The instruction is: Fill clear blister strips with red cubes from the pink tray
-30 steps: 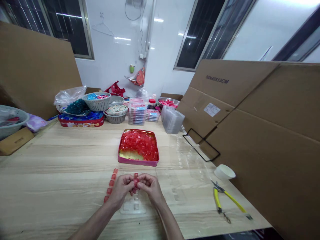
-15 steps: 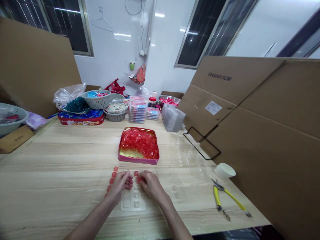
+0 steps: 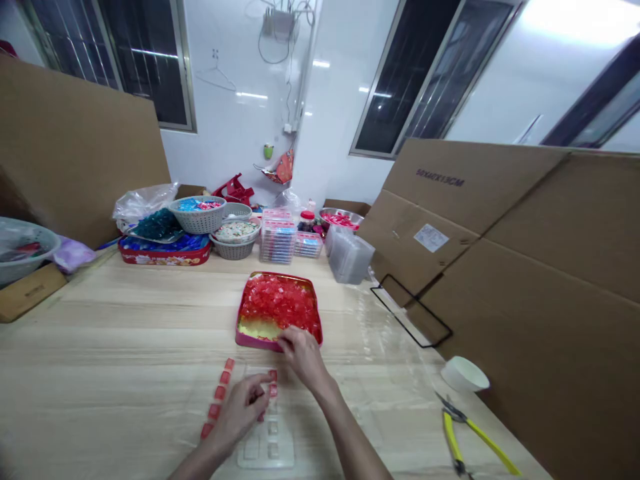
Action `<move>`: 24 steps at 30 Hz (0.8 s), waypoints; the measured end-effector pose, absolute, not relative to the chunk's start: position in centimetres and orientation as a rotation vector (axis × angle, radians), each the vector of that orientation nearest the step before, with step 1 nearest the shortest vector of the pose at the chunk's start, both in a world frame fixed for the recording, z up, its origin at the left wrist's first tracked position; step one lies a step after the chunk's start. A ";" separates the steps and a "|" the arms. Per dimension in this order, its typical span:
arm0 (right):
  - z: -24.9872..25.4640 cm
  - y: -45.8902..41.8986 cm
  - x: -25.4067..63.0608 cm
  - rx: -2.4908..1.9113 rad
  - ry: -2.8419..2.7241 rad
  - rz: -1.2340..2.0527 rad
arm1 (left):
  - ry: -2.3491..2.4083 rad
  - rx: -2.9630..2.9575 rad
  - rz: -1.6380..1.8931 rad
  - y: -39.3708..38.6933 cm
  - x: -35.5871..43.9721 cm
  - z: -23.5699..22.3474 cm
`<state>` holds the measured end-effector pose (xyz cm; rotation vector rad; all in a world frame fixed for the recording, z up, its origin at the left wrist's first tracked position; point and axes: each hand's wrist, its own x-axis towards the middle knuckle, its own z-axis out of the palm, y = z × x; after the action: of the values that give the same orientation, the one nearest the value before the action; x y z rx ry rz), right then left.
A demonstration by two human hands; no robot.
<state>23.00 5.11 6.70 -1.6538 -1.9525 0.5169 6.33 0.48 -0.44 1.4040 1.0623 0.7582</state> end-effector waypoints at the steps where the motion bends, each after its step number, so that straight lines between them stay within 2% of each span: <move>1: 6.8 6.5 23.1 -1.690 -1.935 0.560 | 1.102 1.490 0.748 0.4 6.4 -0.2; 7: 4.7 12.4 23.2 -1.679 -1.927 0.987 | 1.228 1.766 0.648 0.3 7.1 0.5; 11: 3.5 12.4 24.3 -1.598 -1.759 1.105 | 1.229 1.668 0.713 0.5 7.0 -0.2; 20: 5.2 5.8 24.4 -1.347 -1.457 1.047 | 0.955 1.036 0.995 1.0 7.3 2.0; 24: 5.8 1.3 21.7 -1.303 -1.576 0.754 | 0.938 0.951 1.078 1.0 7.5 2.9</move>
<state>21.71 1.31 5.84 -1.3034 -1.5764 0.7542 7.50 1.04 2.86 0.9514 0.9383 1.0782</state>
